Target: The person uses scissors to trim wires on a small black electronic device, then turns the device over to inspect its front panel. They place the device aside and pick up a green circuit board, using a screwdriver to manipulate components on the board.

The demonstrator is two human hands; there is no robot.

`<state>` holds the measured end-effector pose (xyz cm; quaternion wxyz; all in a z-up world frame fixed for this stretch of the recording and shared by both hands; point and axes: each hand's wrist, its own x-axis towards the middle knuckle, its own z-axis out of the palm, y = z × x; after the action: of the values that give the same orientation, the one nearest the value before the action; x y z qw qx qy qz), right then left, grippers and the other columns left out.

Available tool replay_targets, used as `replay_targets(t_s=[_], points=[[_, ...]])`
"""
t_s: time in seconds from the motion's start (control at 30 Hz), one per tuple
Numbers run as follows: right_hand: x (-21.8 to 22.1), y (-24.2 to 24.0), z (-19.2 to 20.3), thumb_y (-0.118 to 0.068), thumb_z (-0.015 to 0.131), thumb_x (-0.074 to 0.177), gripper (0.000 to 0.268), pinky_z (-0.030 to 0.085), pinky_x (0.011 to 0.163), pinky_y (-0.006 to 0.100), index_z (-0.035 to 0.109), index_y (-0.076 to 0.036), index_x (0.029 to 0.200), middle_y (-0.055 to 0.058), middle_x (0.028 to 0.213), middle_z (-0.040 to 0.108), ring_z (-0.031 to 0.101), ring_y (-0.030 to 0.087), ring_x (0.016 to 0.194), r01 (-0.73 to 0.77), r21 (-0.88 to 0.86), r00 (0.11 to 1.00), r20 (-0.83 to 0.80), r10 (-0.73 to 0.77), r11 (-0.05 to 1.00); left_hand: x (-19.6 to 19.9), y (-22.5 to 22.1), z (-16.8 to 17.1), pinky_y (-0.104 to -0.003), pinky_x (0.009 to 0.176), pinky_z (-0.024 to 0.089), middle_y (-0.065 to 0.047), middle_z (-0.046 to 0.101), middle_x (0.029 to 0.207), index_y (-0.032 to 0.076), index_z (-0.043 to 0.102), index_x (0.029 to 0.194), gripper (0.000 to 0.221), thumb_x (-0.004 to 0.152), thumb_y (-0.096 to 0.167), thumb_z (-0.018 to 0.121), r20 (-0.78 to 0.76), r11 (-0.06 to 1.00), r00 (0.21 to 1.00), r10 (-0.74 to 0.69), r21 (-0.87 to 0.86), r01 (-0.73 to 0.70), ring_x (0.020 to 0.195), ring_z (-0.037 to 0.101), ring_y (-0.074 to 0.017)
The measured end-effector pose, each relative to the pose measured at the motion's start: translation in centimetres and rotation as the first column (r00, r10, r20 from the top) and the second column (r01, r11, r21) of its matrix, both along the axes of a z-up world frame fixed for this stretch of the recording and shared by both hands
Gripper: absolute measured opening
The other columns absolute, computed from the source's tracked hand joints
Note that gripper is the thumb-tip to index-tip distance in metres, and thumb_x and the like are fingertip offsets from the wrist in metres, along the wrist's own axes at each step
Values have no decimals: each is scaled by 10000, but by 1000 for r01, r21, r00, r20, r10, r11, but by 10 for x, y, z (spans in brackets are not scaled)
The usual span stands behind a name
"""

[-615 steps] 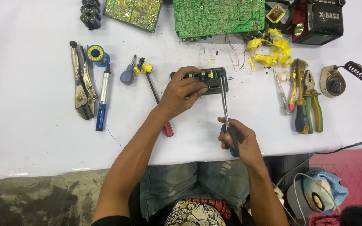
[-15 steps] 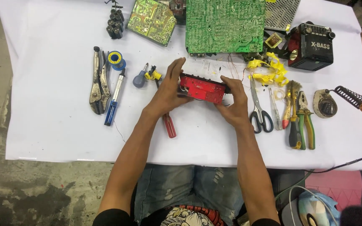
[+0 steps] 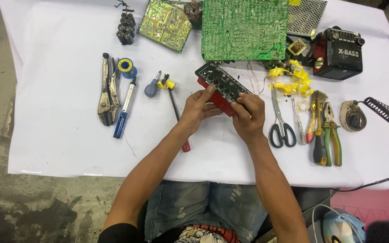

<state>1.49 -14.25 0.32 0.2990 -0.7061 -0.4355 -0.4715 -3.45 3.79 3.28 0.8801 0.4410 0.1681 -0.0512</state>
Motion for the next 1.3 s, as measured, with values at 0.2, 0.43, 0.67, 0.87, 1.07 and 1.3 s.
replay_targets(t_s=[0.2, 0.43, 0.67, 0.87, 1.07, 1.3], points=[[0, 0, -18, -27, 823, 882, 280, 535, 965, 503, 721, -170, 1100, 49, 1134, 624, 717, 292, 1062, 42, -71, 998, 55, -38, 997, -18, -8, 27, -553, 995, 545, -445, 489, 1316, -199, 394, 1415, 1108, 785, 627, 778, -180, 998, 983, -28, -59, 18, 1218, 591, -517], [-1, 5, -20, -58, 819, 906, 223, 526, 969, 466, 744, -209, 1053, 14, 1118, 636, 721, 261, 1041, 71, -63, 992, 104, -64, 996, -15, -25, 3, -444, 915, 593, -187, 627, 1064, -101, 553, 1268, 778, 776, 385, 909, -94, 994, 991, 96, -35, -100, 1007, 687, -292], [-8, 14, -14, -27, 818, 872, 240, 569, 868, 442, 738, -168, 1049, 35, 1086, 632, 716, 280, 995, 29, -117, 999, 29, -26, 993, -3, -29, -35, -384, 858, 579, -147, 595, 1070, -51, 470, 1302, 778, 768, 286, 923, -61, 984, 986, 156, -80, -161, 994, 634, -243], [-34, 30, 16, -137, 776, 783, 518, 497, 985, 514, 611, -102, 1272, 132, 1212, 555, 612, 376, 1182, -94, -228, 970, -238, 39, 969, 0, -19, -26, -308, 762, 533, -59, 558, 957, 14, 526, 1209, 635, 756, 247, 904, -62, 979, 978, 201, -34, -203, 923, 611, -186], [-28, 9, 5, -229, 588, 902, 363, 537, 892, 463, 636, -6, 1184, 168, 1052, 676, 686, 352, 993, -237, 129, 792, -548, 268, 963, 3, 5, -22, -299, 783, 518, -53, 578, 930, 13, 594, 1209, 603, 728, 206, 904, 87, 982, 996, 33, 181, -49, 921, 587, -173], [-3, -14, 32, -335, 689, 1017, 616, 398, 1179, 430, 387, -145, 1519, 86, 1562, 429, 392, 243, 1477, -58, 522, 490, -728, 480, 851, -8, 12, 8, -316, 814, 561, -93, 688, 967, -44, 669, 1266, 648, 692, 196, 849, 76, 891, 912, -402, 262, 371, 955, 645, -200]])
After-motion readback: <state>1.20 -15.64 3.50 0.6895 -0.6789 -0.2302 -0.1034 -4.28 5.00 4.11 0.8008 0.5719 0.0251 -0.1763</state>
